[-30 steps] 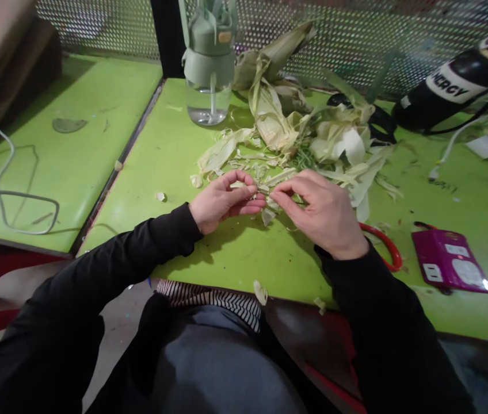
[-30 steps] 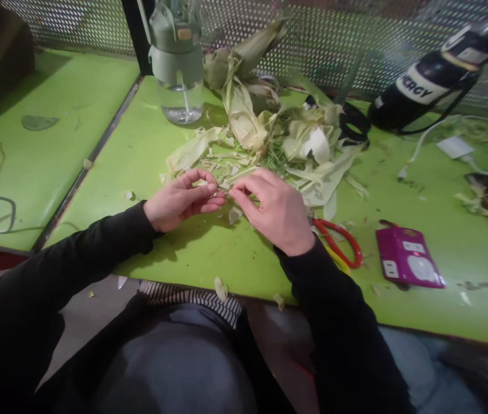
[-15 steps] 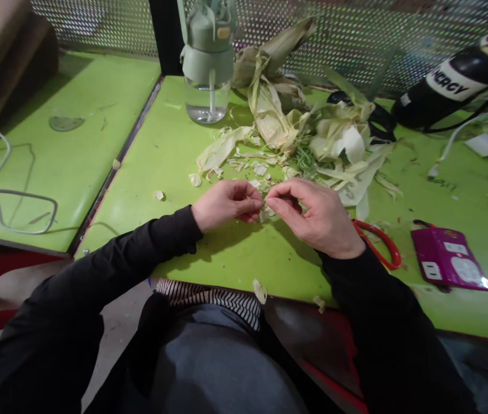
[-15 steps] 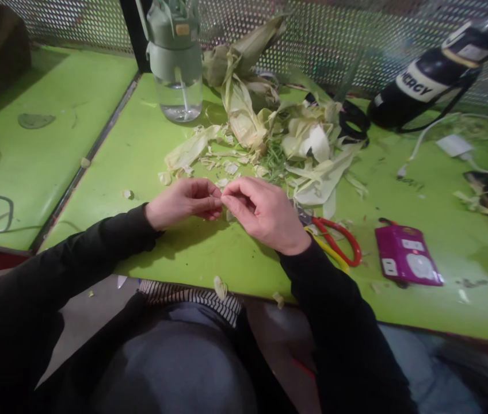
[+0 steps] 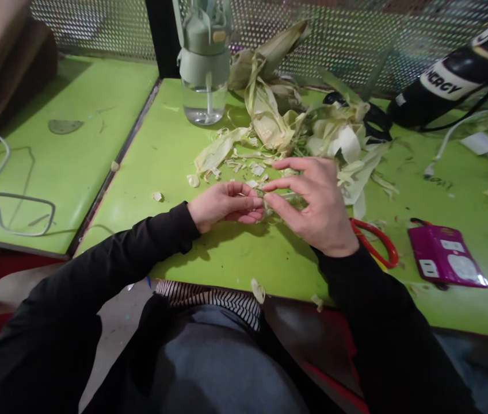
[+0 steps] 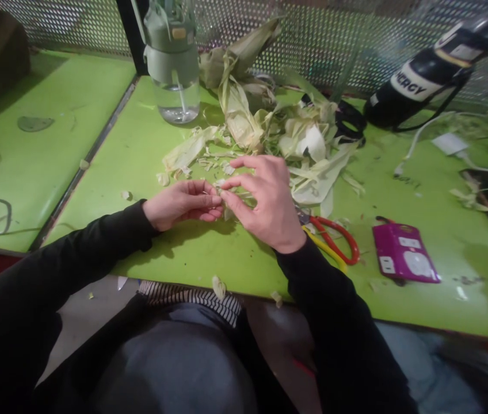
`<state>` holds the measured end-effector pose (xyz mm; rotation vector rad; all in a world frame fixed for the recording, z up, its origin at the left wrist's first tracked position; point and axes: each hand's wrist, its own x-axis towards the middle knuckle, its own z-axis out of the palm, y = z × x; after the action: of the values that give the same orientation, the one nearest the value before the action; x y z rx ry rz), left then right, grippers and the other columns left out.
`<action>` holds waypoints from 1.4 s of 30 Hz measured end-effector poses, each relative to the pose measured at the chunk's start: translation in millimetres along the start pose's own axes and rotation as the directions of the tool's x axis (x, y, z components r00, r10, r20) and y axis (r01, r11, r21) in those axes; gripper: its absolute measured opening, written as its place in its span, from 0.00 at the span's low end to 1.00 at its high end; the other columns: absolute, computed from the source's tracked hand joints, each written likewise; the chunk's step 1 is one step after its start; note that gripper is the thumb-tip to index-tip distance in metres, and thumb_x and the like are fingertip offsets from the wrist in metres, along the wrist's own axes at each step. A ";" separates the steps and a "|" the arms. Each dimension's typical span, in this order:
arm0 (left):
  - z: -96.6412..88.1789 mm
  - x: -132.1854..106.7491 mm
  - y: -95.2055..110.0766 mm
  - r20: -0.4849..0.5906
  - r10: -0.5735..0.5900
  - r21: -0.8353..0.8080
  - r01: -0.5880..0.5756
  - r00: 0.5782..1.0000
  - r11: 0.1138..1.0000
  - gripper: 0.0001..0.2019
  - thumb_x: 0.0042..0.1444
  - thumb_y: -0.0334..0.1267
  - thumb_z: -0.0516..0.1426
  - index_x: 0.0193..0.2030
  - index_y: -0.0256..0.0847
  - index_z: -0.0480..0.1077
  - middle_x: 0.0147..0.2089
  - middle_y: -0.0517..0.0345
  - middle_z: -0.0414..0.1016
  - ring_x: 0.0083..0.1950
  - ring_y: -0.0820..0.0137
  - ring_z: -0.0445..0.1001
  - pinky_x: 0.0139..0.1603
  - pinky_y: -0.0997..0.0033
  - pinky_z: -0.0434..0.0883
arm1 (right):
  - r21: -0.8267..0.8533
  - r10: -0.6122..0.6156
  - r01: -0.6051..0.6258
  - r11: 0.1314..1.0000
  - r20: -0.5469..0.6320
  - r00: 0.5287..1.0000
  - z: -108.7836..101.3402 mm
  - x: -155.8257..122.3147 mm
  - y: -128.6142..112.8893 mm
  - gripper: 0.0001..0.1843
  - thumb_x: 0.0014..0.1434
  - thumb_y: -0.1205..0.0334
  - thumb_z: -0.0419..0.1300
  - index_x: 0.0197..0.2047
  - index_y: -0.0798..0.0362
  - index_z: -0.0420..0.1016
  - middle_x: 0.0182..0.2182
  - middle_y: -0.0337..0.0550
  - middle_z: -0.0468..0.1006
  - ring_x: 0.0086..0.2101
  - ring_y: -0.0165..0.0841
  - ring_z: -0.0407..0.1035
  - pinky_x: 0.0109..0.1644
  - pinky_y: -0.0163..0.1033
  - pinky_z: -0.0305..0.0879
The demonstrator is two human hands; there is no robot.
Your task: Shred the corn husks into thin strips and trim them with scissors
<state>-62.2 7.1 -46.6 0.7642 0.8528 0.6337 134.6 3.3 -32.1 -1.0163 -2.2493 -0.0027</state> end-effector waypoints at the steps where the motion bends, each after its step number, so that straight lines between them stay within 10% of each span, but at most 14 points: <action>1: 0.1 -0.2 -0.1 -0.008 0.010 0.004 -0.010 1.000 1.000 0.06 0.63 0.24 0.60 0.35 0.33 0.68 0.29 0.58 0.79 0.30 0.79 0.79 0.40 0.75 0.78 | 0.014 -0.005 0.004 1.000 0.023 1.000 0.9 -0.6 0.8 0.02 0.64 0.59 0.64 0.39 0.44 0.79 0.51 0.45 0.80 0.54 0.50 0.71 0.58 0.63 0.66; 30: -6.0 -1.1 2.7 0.094 -0.022 -0.058 0.028 0.995 0.998 0.05 0.65 0.26 0.56 0.37 0.34 0.70 0.33 0.55 0.79 0.35 0.75 0.81 0.47 0.71 0.78 | 0.130 -0.003 0.008 0.991 -0.036 0.999 19.6 -6.0 -2.4 0.03 0.65 0.64 0.60 0.38 0.48 0.71 0.46 0.46 0.82 0.49 0.44 0.74 0.55 0.55 0.68; 42: -0.7 -4.3 4.7 0.054 -0.029 -0.165 0.038 0.998 0.986 0.09 0.64 0.24 0.54 0.33 0.31 0.72 0.32 0.57 0.76 0.32 0.78 0.77 0.52 0.69 0.77 | -0.219 -0.312 0.276 0.936 -0.147 0.939 16.8 -4.6 -2.1 0.04 0.65 0.64 0.62 0.43 0.46 0.75 0.47 0.42 0.84 0.50 0.44 0.73 0.58 0.56 0.64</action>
<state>-65.9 6.9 -41.3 0.6122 0.7542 0.6438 125.9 3.1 -47.3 -0.7308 -2.2426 -0.4374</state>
